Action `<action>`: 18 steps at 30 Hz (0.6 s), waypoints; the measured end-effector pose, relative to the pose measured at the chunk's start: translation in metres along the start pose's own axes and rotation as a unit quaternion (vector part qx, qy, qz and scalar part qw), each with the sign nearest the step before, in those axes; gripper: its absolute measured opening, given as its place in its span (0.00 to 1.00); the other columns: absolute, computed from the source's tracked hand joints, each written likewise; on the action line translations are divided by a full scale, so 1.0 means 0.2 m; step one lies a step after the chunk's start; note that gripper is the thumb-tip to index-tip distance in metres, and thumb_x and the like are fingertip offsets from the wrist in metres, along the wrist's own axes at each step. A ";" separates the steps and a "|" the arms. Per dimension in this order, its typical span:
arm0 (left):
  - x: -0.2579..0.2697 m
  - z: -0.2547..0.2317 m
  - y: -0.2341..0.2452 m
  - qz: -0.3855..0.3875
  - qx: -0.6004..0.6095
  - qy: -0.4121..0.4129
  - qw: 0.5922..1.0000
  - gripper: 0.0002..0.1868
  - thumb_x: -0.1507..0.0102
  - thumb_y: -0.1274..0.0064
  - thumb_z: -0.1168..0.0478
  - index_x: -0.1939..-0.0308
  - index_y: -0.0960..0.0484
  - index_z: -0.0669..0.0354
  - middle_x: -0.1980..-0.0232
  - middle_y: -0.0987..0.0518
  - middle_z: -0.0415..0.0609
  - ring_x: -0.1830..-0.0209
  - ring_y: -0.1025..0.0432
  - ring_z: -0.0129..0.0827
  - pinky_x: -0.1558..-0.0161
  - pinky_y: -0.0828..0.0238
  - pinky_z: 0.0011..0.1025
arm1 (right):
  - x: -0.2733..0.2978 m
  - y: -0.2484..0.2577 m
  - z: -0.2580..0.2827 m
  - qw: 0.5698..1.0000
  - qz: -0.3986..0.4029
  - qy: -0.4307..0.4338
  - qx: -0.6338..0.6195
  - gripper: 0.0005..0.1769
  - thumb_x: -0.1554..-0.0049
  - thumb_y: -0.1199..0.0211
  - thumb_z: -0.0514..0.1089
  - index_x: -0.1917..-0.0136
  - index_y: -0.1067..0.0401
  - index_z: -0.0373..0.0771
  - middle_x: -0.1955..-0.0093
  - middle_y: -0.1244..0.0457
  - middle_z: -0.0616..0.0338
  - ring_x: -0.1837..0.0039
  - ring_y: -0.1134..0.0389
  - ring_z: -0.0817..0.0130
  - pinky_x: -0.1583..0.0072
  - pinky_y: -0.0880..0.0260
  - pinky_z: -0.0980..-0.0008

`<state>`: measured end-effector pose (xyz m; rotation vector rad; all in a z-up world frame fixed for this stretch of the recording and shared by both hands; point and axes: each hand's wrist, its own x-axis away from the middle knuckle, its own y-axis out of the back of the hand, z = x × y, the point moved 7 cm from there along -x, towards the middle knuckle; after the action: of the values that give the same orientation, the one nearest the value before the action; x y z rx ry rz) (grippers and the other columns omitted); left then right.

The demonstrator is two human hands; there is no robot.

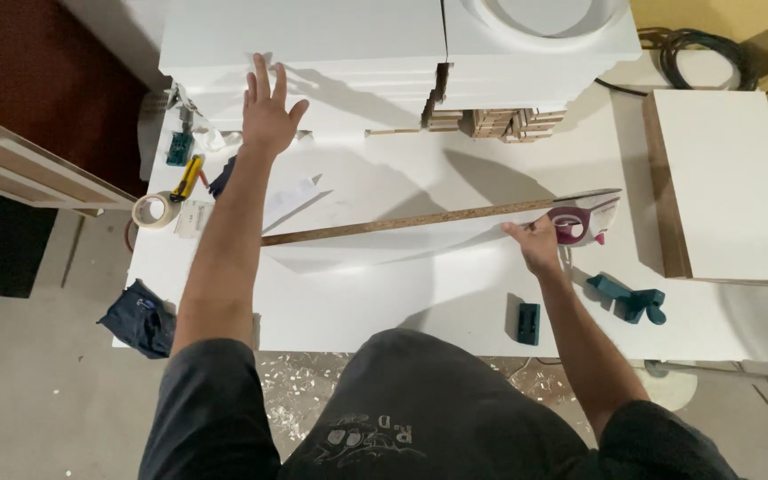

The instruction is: Applying edge banding to a wooden panel using an iron, trimming the excess with a utility knife, and sanding the edges.

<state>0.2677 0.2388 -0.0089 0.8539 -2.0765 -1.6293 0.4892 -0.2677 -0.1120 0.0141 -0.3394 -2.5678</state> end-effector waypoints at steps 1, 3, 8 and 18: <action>0.00 -0.01 0.00 0.002 0.000 -0.002 1.000 0.40 0.21 0.68 0.37 0.14 0.63 0.52 0.19 0.82 0.49 0.15 0.73 0.56 0.18 0.66 0.51 | 0.00 0.00 -0.01 1.000 -0.002 -0.002 0.000 0.20 0.48 0.27 0.40 0.44 0.30 0.38 0.48 0.33 0.61 0.44 0.33 0.69 0.42 0.32 0.70; -0.01 -0.01 0.01 -0.015 0.002 0.008 1.000 0.41 0.22 0.65 0.37 0.14 0.62 0.51 0.18 0.80 0.49 0.15 0.73 0.53 0.18 0.69 0.48 | -0.01 -0.01 -0.01 1.000 0.013 0.011 -0.026 0.15 0.48 0.28 0.38 0.48 0.27 0.38 0.51 0.32 0.62 0.47 0.32 0.71 0.43 0.30 0.71; -0.08 0.06 -0.04 -0.070 -0.016 -0.037 0.997 0.42 0.22 0.61 0.36 0.14 0.56 0.55 0.17 0.76 0.53 0.15 0.70 0.54 0.19 0.64 0.51 | -0.01 -0.01 -0.02 0.998 0.023 0.034 -0.048 0.20 0.48 0.28 0.40 0.42 0.28 0.38 0.45 0.32 0.61 0.42 0.32 0.68 0.38 0.31 0.69; -0.05 0.05 0.05 -0.015 -0.002 0.012 1.000 0.39 0.23 0.59 0.46 0.15 0.61 0.49 0.16 0.73 0.49 0.14 0.70 0.49 0.18 0.67 0.46 | 0.00 -0.01 0.04 0.997 0.032 0.068 -0.026 0.28 0.49 0.29 0.42 0.37 0.32 0.36 0.38 0.34 0.56 0.35 0.35 0.63 0.31 0.36 0.63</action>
<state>0.2670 0.2546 -0.0015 0.9035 -2.0534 -1.6313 0.4875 -0.2642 -0.1055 0.1563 -0.2191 -2.4961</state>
